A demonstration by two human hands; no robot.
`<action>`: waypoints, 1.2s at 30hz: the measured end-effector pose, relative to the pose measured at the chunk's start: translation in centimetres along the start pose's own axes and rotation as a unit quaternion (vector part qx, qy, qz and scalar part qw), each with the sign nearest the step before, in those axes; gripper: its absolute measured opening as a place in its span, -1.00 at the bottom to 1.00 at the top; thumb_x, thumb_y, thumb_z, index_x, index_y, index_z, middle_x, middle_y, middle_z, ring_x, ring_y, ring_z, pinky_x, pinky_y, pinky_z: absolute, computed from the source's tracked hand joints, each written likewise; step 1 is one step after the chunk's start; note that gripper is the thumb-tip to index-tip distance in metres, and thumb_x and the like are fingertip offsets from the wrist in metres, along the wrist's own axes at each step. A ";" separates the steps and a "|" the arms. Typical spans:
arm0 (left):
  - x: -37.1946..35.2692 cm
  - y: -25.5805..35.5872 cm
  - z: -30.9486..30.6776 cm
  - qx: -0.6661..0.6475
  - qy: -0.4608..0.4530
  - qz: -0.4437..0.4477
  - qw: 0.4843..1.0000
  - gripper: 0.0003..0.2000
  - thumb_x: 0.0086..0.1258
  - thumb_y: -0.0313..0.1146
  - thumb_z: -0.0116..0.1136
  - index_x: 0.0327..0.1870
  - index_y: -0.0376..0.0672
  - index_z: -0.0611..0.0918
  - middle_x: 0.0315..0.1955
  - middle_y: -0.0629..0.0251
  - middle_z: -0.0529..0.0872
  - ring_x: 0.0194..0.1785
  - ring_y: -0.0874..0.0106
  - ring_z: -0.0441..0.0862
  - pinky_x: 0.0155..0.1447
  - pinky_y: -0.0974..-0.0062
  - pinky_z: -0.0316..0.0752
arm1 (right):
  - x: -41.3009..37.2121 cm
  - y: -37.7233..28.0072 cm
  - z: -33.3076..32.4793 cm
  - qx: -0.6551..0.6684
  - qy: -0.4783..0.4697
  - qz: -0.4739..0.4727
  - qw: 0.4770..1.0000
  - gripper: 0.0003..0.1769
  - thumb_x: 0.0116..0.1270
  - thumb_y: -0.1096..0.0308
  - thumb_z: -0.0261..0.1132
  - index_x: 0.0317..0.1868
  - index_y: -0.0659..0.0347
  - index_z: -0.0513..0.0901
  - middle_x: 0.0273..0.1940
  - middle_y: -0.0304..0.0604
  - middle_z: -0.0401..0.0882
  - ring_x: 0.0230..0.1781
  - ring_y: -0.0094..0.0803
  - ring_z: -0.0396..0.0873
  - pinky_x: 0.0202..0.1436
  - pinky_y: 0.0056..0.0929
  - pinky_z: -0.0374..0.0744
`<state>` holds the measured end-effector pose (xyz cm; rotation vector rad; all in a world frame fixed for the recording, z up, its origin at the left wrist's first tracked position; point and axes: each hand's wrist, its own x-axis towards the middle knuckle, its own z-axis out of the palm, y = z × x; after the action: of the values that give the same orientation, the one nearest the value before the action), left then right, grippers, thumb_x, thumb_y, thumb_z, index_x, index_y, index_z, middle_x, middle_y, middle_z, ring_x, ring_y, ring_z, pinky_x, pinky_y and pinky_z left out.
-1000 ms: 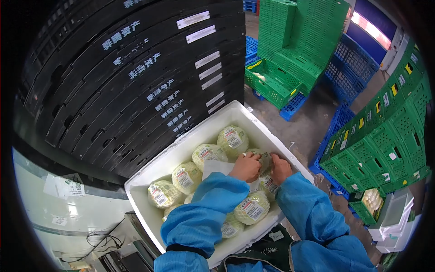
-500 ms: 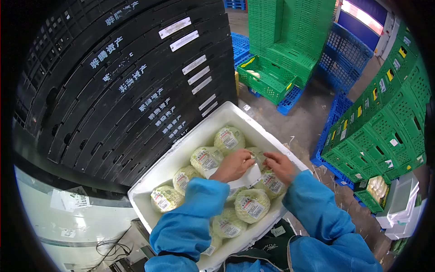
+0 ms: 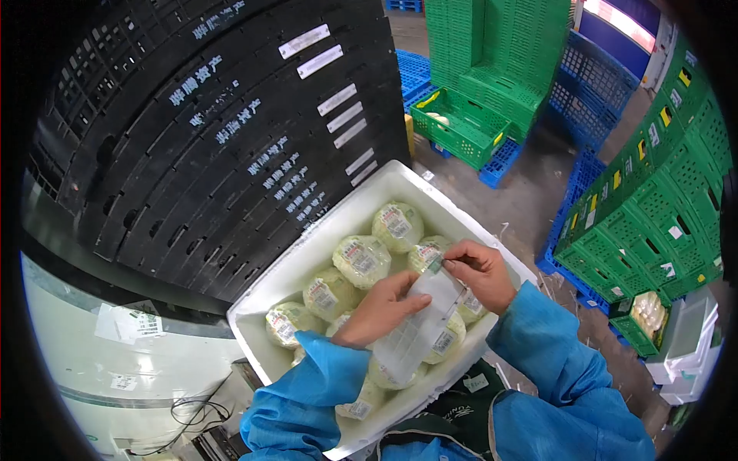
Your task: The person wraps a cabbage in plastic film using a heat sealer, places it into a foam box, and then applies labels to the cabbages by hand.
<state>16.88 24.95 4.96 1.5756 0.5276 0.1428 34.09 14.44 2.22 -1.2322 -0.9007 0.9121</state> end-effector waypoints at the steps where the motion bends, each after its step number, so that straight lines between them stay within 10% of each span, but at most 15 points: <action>1: -0.1 -0.7 0.2 -0.050 -0.001 -0.027 0.998 -0.71 0.27 -0.32 0.16 -0.07 -0.32 0.55 -0.31 0.32 0.62 -0.25 0.56 0.51 -0.16 0.55 0.43 | -0.6 -0.7 -0.5 0.023 -0.005 0.007 1.000 -0.88 0.24 0.49 0.24 -0.22 0.31 0.57 -0.36 -0.30 0.55 -0.32 -0.64 0.47 -0.23 -0.62 0.44; 16: -3.2 -3.2 -0.3 0.023 0.037 0.004 0.999 -0.82 0.17 -0.32 0.25 -0.31 -0.20 0.55 -0.49 0.50 0.53 -0.40 0.70 0.40 -0.32 0.68 0.31 | -3.0 0.2 -4.0 0.180 0.121 0.053 0.975 -0.90 0.25 0.44 0.22 -0.25 0.25 0.58 -0.50 -0.25 0.53 -0.51 -0.57 0.50 -0.41 -0.57 0.48; 18: -4.3 -3.4 -1.0 0.027 0.050 -0.011 0.998 -0.82 0.17 -0.34 0.25 -0.31 -0.21 0.56 -0.47 0.46 0.54 -0.36 0.67 0.43 -0.27 0.66 0.33 | -2.7 2.3 -5.6 -0.081 0.110 0.208 0.969 -0.90 0.23 0.44 0.19 -0.29 0.29 0.56 -0.56 -0.24 0.50 -0.67 -0.52 0.46 -0.60 -0.53 0.44; 26: -9.0 -2.8 -3.8 0.067 0.123 0.083 0.987 -0.86 0.14 -0.54 0.21 -0.30 -0.24 0.53 -0.42 0.40 0.55 -0.27 0.62 0.48 -0.15 0.60 0.41 | -1.5 7.5 -5.6 -0.482 0.107 0.144 0.857 -0.89 0.21 0.45 0.11 -0.32 0.29 0.53 -0.58 -0.09 0.53 -0.74 -0.37 0.49 -0.67 -0.39 0.48; 36: -13.7 -2.1 -4.9 0.044 0.177 0.153 0.971 -0.84 0.06 -0.57 0.28 -0.33 -0.25 0.59 -0.40 0.31 0.66 -0.27 0.56 0.57 -0.17 0.58 0.45 | -0.8 9.7 -6.2 -0.552 0.085 0.182 0.809 -0.89 0.19 0.44 0.09 -0.35 0.27 0.54 -0.49 0.01 0.59 -0.60 -0.20 0.60 -0.48 -0.23 0.57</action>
<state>2.25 23.72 6.46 1.7215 0.5682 0.6525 38.75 12.44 -8.12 -2.5189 -1.0964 0.4930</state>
